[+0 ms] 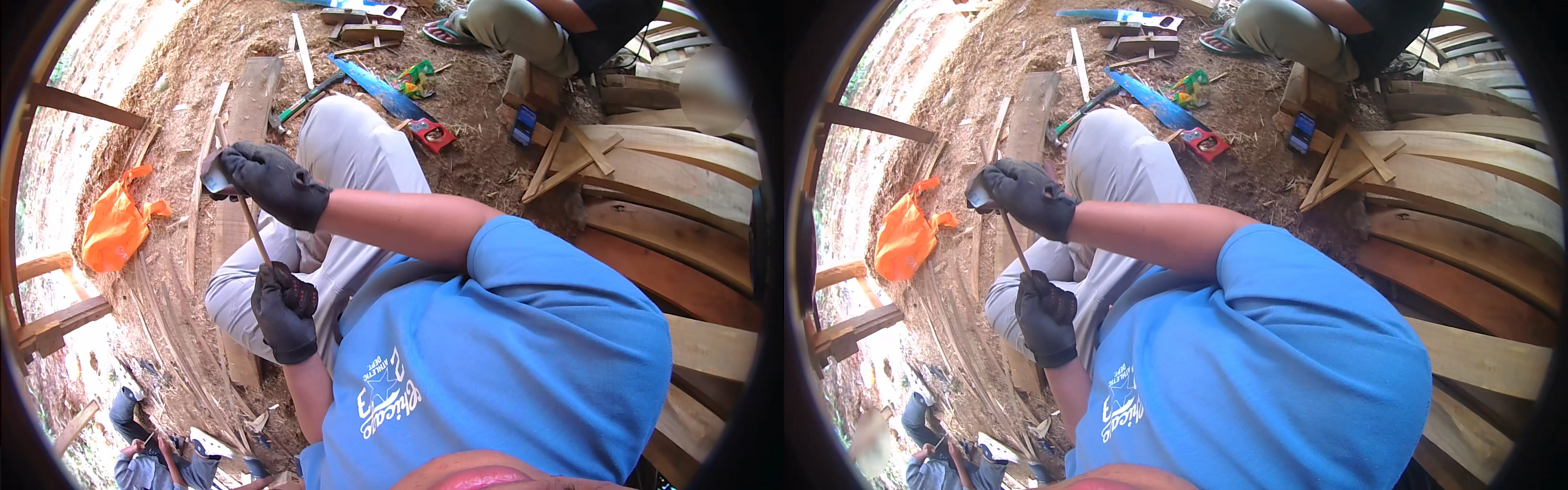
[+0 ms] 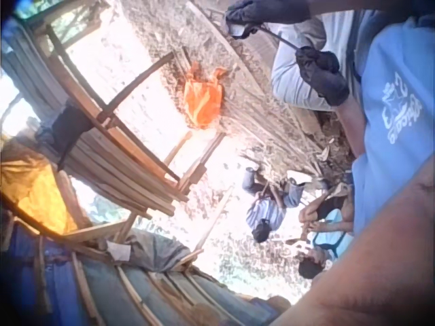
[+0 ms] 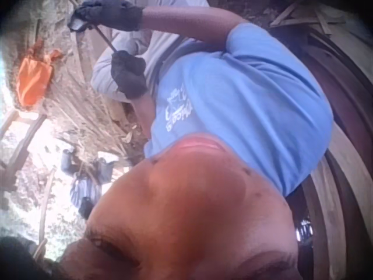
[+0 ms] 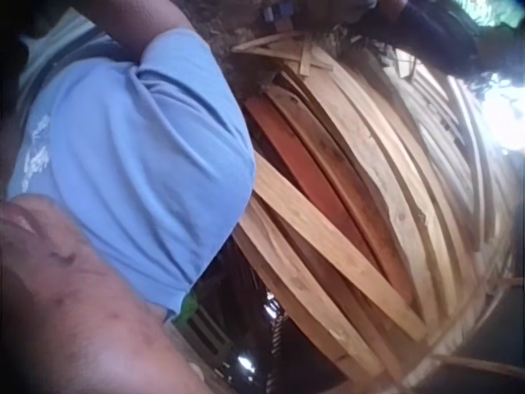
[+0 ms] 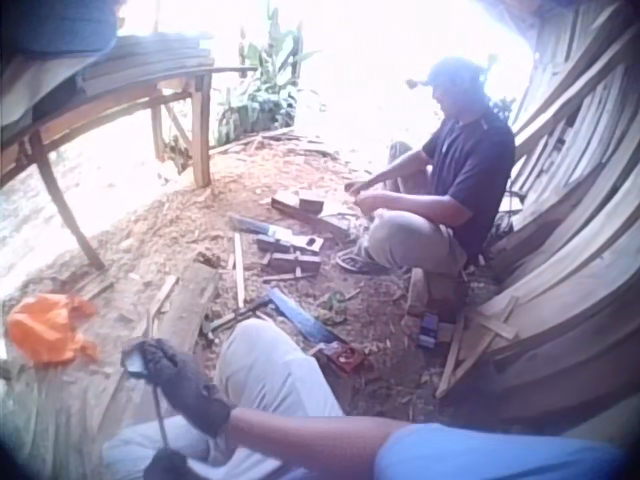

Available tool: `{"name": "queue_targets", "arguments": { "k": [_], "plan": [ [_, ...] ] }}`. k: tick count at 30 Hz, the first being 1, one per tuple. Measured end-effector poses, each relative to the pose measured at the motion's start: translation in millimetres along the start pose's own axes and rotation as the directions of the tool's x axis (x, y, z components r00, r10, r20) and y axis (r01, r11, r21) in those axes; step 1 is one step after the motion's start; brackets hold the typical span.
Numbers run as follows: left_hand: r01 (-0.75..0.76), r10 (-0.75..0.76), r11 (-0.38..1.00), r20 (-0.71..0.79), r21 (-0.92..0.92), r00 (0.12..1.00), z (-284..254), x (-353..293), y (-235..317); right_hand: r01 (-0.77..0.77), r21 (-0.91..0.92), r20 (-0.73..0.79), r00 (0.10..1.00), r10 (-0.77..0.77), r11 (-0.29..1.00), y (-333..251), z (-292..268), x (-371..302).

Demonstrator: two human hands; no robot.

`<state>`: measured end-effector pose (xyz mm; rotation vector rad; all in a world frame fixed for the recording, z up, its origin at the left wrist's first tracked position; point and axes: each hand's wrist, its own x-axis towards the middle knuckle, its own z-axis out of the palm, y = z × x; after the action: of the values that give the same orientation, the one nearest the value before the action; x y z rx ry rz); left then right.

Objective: The person sits cross-legged on the ground and uses a knife to shave and shape a thin wooden stick. They rotate the stick frequently to smooth its surface and inspect the progress. The person then picks up a larger piece of wood and uses a hand saw to cut it.

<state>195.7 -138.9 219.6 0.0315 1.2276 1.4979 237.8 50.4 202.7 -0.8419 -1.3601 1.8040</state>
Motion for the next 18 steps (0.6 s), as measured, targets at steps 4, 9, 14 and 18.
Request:
{"name": "queue_targets", "arguments": {
  "k": [4,9,14,18],
  "plan": [
    [0.073,-0.054,0.982,0.115,-0.172,0.992,-10,-2,1,-0.040,0.074,0.068,0.997,0.035,0.996,16,6,12],
    [0.115,-0.049,0.961,0.256,-0.250,0.965,-25,5,-2,-0.113,0.301,0.090,0.992,0.090,0.947,17,20,-17],
    [0.022,-0.073,0.958,-0.169,-0.287,0.983,-7,19,10,-0.265,0.047,0.213,0.944,0.250,0.963,31,34,-65],
    [-0.006,-0.070,0.954,-0.241,-0.300,0.968,10,15,13,-0.113,-0.142,0.196,0.971,0.140,0.983,29,31,-58]
  ]
}}
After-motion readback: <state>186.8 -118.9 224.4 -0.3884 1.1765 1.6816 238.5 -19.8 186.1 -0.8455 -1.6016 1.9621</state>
